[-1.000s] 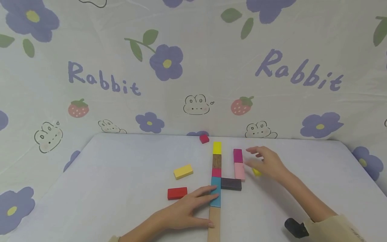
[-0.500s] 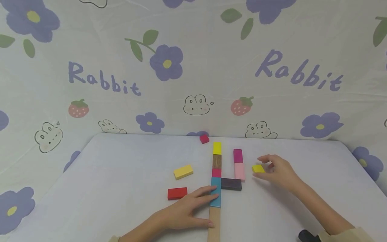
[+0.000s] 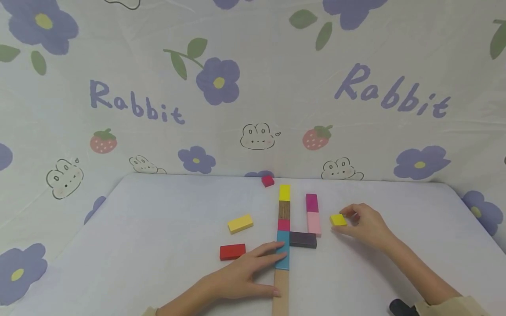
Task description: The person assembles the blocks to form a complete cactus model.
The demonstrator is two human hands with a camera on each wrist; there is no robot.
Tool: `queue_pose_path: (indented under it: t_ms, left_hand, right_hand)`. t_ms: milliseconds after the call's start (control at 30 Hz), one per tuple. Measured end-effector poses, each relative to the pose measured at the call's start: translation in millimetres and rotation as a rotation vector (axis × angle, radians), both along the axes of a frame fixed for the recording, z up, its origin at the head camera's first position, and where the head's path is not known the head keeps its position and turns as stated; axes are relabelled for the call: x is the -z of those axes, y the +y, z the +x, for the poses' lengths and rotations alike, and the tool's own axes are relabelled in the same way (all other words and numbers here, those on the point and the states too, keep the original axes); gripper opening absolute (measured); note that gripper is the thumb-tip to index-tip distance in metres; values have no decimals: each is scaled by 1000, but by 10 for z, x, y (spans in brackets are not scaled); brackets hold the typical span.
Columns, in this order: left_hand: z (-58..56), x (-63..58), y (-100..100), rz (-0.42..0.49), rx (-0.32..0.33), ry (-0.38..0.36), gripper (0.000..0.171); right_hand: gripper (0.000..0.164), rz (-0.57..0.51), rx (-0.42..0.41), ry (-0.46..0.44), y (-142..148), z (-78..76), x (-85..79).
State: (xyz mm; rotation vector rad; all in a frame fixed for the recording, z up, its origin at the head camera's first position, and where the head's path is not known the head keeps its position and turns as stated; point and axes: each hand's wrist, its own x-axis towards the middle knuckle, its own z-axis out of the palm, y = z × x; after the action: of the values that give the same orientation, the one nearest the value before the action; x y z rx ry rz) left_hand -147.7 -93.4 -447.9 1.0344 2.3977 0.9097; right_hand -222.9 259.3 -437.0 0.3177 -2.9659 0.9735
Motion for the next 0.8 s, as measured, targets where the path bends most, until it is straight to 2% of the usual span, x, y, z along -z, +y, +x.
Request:
queue_pose_path:
  t_ms: [233, 800]
  left_hand:
    - [-5, 8, 4, 1, 5, 33, 76]
    - [-4, -5, 7, 2, 7, 26, 75]
  right_hand:
    - [48, 12, 20, -9, -7, -16, 14]
    - [48, 22, 25, -2, -42, -54, -121]
